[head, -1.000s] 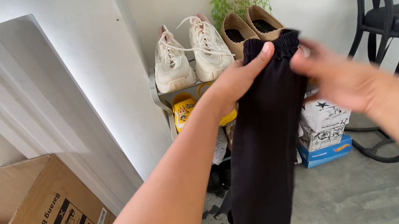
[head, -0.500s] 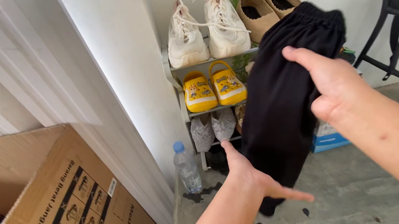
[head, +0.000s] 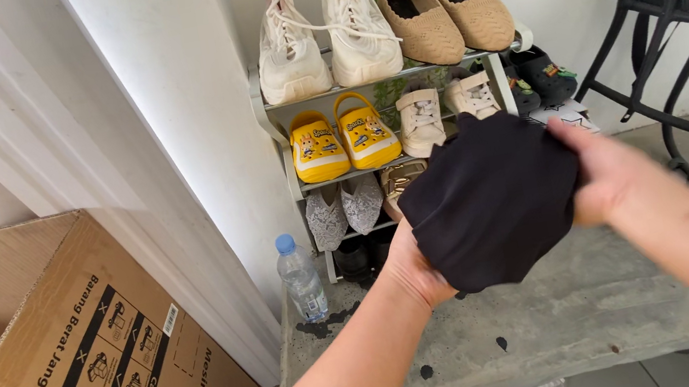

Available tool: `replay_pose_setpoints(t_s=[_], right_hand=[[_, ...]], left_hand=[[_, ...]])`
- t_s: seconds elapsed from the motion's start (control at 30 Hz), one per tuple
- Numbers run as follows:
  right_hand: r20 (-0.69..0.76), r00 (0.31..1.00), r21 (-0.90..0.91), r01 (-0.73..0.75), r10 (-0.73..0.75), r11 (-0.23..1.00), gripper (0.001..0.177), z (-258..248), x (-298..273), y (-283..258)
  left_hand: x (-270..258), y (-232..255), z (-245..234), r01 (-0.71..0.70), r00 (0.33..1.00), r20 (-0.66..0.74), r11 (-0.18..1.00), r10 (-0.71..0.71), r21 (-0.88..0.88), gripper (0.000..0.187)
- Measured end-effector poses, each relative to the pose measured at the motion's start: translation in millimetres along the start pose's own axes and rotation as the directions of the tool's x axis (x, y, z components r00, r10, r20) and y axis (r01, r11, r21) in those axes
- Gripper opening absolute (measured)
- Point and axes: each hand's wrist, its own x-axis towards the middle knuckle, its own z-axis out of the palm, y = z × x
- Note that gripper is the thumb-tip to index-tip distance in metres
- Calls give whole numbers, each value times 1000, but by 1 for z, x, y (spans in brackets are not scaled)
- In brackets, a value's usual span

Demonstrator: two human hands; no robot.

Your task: The person wipes a pair of black sandals with a black cloth, then places them back on the shoe rack. The person then unties and reties the laces of a pair of white sneakers on the rack.

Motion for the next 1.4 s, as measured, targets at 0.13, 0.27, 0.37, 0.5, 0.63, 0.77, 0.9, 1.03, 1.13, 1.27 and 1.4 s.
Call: replay_pose_setpoints(t_s=[0.13,0.27,0.37,0.5,0.63,0.77,0.9,1.03,1.13,1.27,1.4], right_hand=[[11,998,56,64,-65,996,35,-34,31,10],[-34,963,117,270,-268,956,41,-15,14,7],[-10,959,61,283,-283,957,45,5,-8,26],[47,989,-26,144,-143,989,47,7,-11,72],[-192,908,-546,216,-372,809,63,-4,4,83],[141,501,-955,295,-854,15,74,-5,3,78],[125,964,-581,262,-234,770,60,3,-6,50],[145,989,-354,41,11,934,63,-13,-19,23],[297,955,-193,52,7,980,68,-33,-23,6],[429,902,2,62,-57,998,70,-54,-27,-10],[241,948,67,197,-207,978,71,-76,-31,-29]], left_hand=[[-7,7,20,14,962,-272,993,20,121,50],[-23,-5,49,-17,483,-861,985,158,172,71],[-21,-21,64,-182,549,-814,978,191,106,81],[-8,-23,55,-7,823,-525,929,215,370,72],[-7,-14,26,-58,736,-592,902,328,428,44],[-5,-11,15,-3,673,-644,872,364,490,35],[7,-2,22,112,700,-656,864,283,491,48],[31,3,30,183,796,-576,831,188,525,64],[66,-1,35,161,832,-520,811,195,562,64],[124,-7,43,-88,938,-163,664,307,742,59],[189,-20,43,-61,917,-60,287,395,956,55]])
